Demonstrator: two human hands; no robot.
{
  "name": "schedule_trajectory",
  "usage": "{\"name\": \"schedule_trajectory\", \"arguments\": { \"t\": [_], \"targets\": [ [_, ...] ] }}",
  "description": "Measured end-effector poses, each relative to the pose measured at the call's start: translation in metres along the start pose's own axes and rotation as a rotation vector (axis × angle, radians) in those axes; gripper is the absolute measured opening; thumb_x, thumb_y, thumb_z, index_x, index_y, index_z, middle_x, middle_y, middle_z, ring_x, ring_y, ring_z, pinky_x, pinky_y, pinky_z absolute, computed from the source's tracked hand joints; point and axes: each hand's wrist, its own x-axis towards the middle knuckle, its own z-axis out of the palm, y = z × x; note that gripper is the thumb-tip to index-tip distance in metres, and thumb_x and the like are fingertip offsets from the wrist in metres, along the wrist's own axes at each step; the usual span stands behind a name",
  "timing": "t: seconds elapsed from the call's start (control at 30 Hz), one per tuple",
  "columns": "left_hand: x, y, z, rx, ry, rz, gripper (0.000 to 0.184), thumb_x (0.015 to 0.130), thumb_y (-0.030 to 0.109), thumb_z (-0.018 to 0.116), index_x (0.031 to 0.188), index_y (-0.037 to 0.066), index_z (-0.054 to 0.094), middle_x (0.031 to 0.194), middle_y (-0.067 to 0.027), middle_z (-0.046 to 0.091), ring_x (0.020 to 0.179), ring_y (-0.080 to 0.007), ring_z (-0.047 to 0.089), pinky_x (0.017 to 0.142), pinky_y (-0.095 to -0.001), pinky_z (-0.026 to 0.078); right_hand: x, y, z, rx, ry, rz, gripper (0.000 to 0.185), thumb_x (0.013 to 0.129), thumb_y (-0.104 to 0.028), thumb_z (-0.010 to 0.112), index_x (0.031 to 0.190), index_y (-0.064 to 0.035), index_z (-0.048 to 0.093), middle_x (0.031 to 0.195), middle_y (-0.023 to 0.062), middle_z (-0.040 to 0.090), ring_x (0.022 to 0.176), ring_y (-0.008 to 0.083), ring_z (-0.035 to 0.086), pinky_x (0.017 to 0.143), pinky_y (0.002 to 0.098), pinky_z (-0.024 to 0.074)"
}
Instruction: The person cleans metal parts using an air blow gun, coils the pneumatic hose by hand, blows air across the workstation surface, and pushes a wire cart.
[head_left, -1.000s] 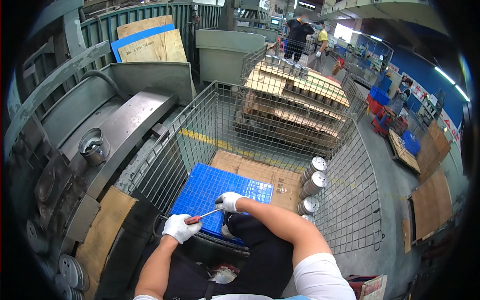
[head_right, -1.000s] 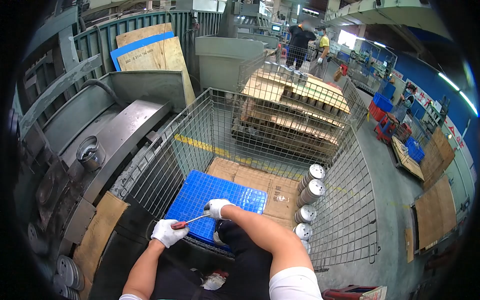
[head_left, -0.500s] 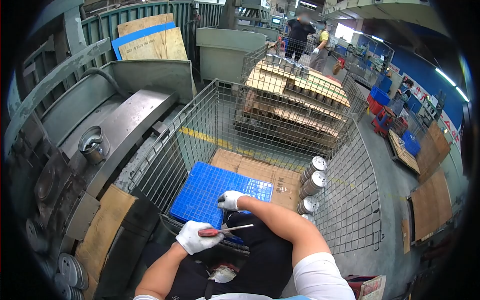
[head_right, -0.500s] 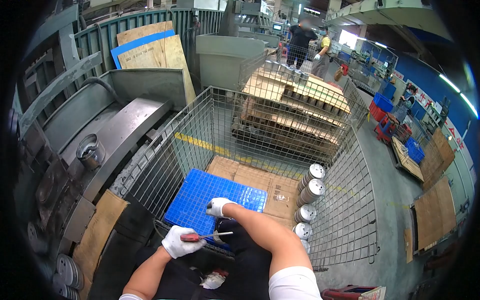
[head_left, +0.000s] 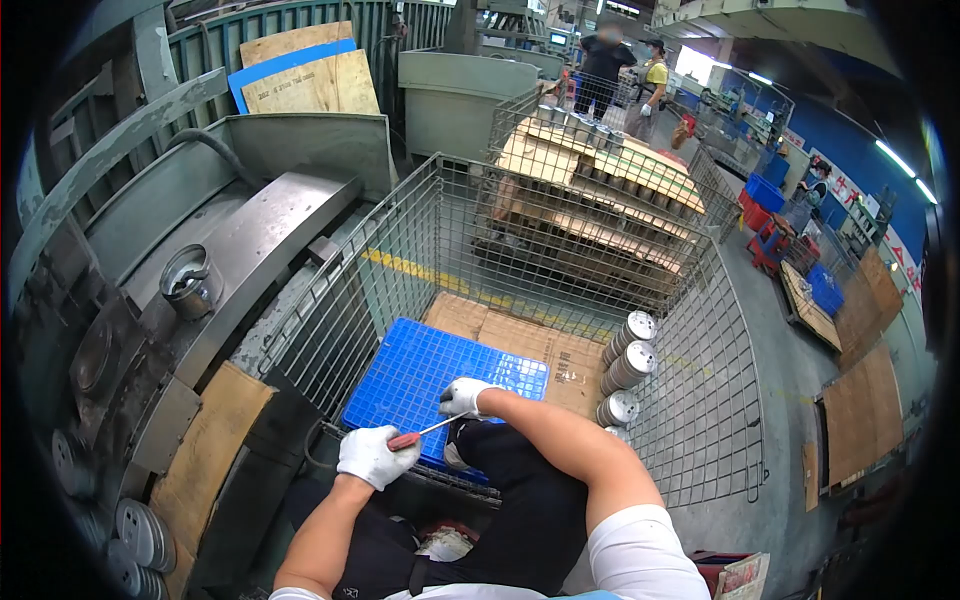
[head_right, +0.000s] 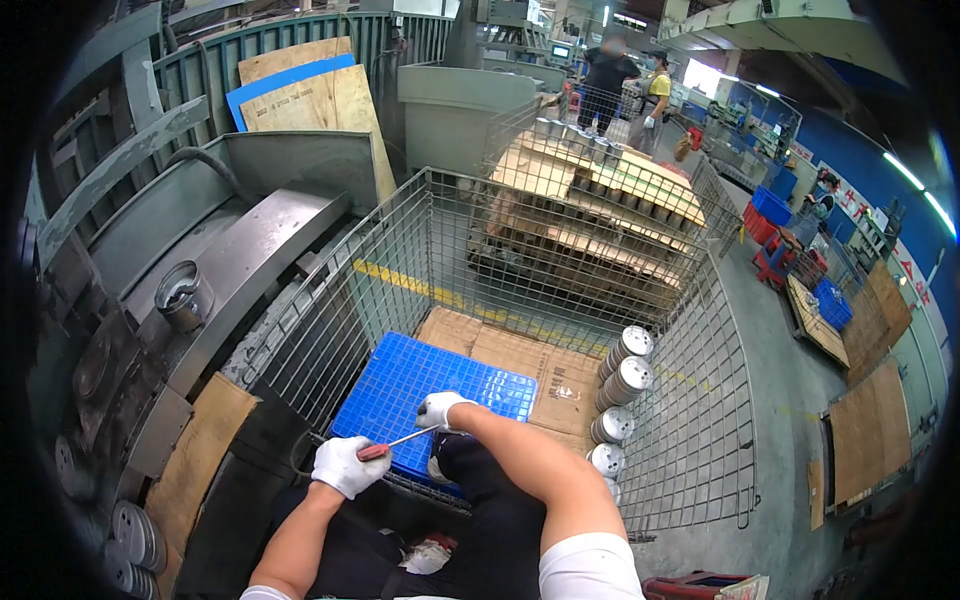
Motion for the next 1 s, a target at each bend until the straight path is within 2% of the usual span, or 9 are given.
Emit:
{"name": "schedule_trajectory", "arguments": {
  "t": [0.07, 0.2, 0.27, 0.37, 0.43, 0.73, 0.83, 1.0],
  "targets": [
    [0.003, 0.0, -0.004, 0.038, -0.06, -0.094, 0.038, 0.073, 0.05, 0.066, 0.07, 0.012, 0.068, 0.067, -0.0154, 0.065, 0.068, -0.0358, 0.065, 0.063, -0.0424, 0.053, 0.001, 0.002, 0.001, -0.002, 0.003, -0.011, 0.045, 0.084, -0.042, 0.057, 0.116, -0.0117, 0.066, 0.112, 0.0149, 0.066, 0.106, 0.0326, 0.062, 0.092, 0.038, 0.0474],
    [0.005, -0.007, -0.005, 0.033, -0.052, -0.095, 0.043, 0.076, 0.053, 0.062, 0.067, 0.012, 0.068, 0.066, -0.0164, 0.065, 0.066, -0.0371, 0.065, 0.063, -0.0445, 0.053, 0.002, 0.005, 0.0, -0.019, -0.004, -0.015, 0.043, 0.084, -0.04, 0.057, 0.115, -0.0108, 0.066, 0.111, 0.0154, 0.066, 0.105, 0.0335, 0.062, 0.091, 0.0385, 0.0478],
    [0.006, -0.007, -0.007, 0.063, -0.098, -0.177, 0.044, 0.076, 0.054, 0.06, 0.068, 0.011, 0.068, 0.069, -0.0171, 0.066, 0.071, -0.0371, 0.065, 0.067, -0.0441, 0.053, -0.002, 0.003, -0.002, -0.019, -0.021, -0.012, 0.043, 0.084, -0.039, 0.057, 0.115, -0.01, 0.066, 0.111, 0.0156, 0.066, 0.105, 0.0336, 0.062, 0.09, 0.0385, 0.0478],
    [0.01, -0.008, -0.01, 0.054, -0.12, -0.268, 0.041, 0.073, 0.051, 0.066, 0.071, 0.01, 0.068, 0.071, -0.0175, 0.066, 0.074, -0.0372, 0.065, 0.066, -0.0424, 0.053, -0.01, -0.004, -0.006, 0.03, 0.001, 0.01, 0.043, 0.084, -0.037, 0.057, 0.115, -0.0084, 0.066, 0.11, 0.0162, 0.066, 0.105, 0.0331, 0.062, 0.09, 0.0383, 0.0477],
    [0.013, -0.016, -0.007, 0.055, -0.118, -0.271, 0.042, 0.072, 0.052, 0.066, 0.072, 0.01, 0.069, 0.073, -0.0177, 0.066, 0.075, -0.0374, 0.065, 0.067, -0.0423, 0.053, -0.014, -0.007, -0.008, 0.062, 0.019, 0.018, 0.044, 0.085, -0.037, 0.058, 0.114, -0.0046, 0.065, 0.11, 0.0174, 0.066, 0.104, 0.0322, 0.062, 0.091, 0.0378, 0.0465],
    [0.017, -0.023, -0.001, 0.104, -0.218, -0.32, 0.043, 0.074, 0.053, 0.062, 0.076, 0.011, 0.071, 0.077, -0.0168, 0.067, 0.078, -0.0361, 0.065, 0.071, -0.0414, 0.053, -0.005, -0.003, -0.006, 0.106, 0.108, 0.003, 0.041, 0.085, -0.034, 0.055, 0.116, -0.0071, 0.065, 0.112, 0.0157, 0.066, 0.105, 0.0319, 0.062, 0.091, 0.037, 0.0475],
    [0.013, -0.019, -0.003, 0.053, -0.225, -0.275, 0.043, 0.073, 0.054, 0.062, 0.077, 0.012, 0.071, 0.078, -0.0166, 0.067, 0.079, -0.0362, 0.065, 0.071, -0.0417, 0.052, -0.009, -0.005, -0.01, 0.188, 0.106, 0.026, 0.042, 0.087, -0.033, 0.056, 0.118, -0.006, 0.063, 0.116, 0.0162, 0.064, 0.108, 0.0298, 0.061, 0.094, 0.0361, 0.0456],
    [0.012, -0.018, -0.005, 0.014, -0.205, -0.242, 0.043, 0.073, 0.054, 0.062, 0.076, 0.012, 0.07, 0.077, -0.0157, 0.067, 0.078, -0.036, 0.065, 0.071, -0.0423, 0.052, -0.009, -0.005, -0.005, 0.132, 0.087, 0.016, 0.042, 0.086, -0.035, 0.056, 0.116, -0.0071, 0.065, 0.113, 0.0157, 0.066, 0.105, 0.0313, 0.062, 0.091, 0.0366, 0.0474]
  ]
}}
